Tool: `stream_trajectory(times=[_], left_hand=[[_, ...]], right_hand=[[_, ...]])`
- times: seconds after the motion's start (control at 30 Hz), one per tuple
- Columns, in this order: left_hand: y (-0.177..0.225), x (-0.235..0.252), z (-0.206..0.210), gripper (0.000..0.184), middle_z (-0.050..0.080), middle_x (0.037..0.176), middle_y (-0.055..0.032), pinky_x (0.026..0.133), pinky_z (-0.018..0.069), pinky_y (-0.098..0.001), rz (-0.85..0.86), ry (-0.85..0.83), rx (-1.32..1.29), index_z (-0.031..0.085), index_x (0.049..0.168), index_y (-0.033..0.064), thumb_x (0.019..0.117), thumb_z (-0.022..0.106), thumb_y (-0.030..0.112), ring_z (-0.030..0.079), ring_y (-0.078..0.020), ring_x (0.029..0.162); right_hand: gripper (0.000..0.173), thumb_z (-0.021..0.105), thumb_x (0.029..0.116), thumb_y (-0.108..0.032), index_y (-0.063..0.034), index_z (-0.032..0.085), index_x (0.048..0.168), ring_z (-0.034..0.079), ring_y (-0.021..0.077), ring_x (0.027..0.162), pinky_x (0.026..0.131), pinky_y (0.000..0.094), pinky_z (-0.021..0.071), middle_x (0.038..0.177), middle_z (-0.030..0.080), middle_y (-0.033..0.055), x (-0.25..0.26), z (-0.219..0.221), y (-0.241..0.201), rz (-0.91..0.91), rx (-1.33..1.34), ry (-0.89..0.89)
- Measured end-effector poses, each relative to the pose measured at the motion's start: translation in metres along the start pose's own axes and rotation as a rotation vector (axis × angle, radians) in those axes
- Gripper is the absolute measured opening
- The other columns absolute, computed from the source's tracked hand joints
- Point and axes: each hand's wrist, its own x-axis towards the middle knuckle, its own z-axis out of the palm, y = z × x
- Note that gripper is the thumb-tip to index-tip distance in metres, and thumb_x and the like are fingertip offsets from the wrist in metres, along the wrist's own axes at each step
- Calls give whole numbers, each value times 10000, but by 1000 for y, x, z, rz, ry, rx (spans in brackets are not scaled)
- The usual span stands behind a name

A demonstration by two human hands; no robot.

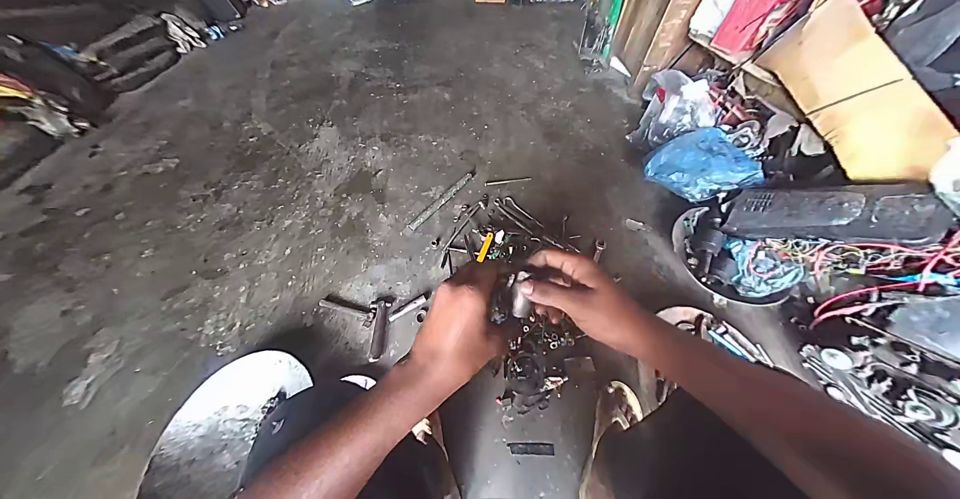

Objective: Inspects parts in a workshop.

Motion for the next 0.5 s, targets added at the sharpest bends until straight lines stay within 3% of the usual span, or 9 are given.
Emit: stream_trajectory(times=[0.1, 0.2, 0.33, 0.5], left_hand=[[-15, 5, -13, 497, 725, 1142, -3, 912, 594, -392, -42, 72, -68, 712, 1222, 177, 762, 837, 315, 696, -118, 1025], [-36, 9, -27, 396, 737, 1061, 58, 865, 623, -374, -142, 78, -303, 683, 1231, 217, 865, 780, 335, 711, -71, 950], [-48, 13, -31, 251, 724, 1045, -28, 825, 621, -352, -213, 159, -671, 672, 1205, 135, 963, 690, 199, 712, -150, 933], [-36, 10, -28, 251, 709, 1082, -91, 824, 617, -368, -295, 187, -987, 656, 1256, 98, 1014, 592, 116, 705, -187, 940]], right_hand=[[278, 604, 1011, -83, 19, 620, 1269, 704, 217, 849, 769, 355, 625, 1060, 691, 150, 0, -11, 2, -30, 163, -28], [298, 555, 1021, -24, 41, 573, 1312, 716, 282, 942, 872, 428, 625, 1139, 672, 208, -1, -20, 8, -55, 279, -25], [328, 526, 1012, 3, 43, 535, 1337, 714, 307, 986, 934, 466, 606, 1156, 658, 231, -4, -22, 7, -9, 456, -5], [331, 429, 1055, -49, 24, 542, 1357, 713, 272, 958, 927, 443, 604, 1119, 661, 204, -3, -18, 2, 92, 653, 4]])
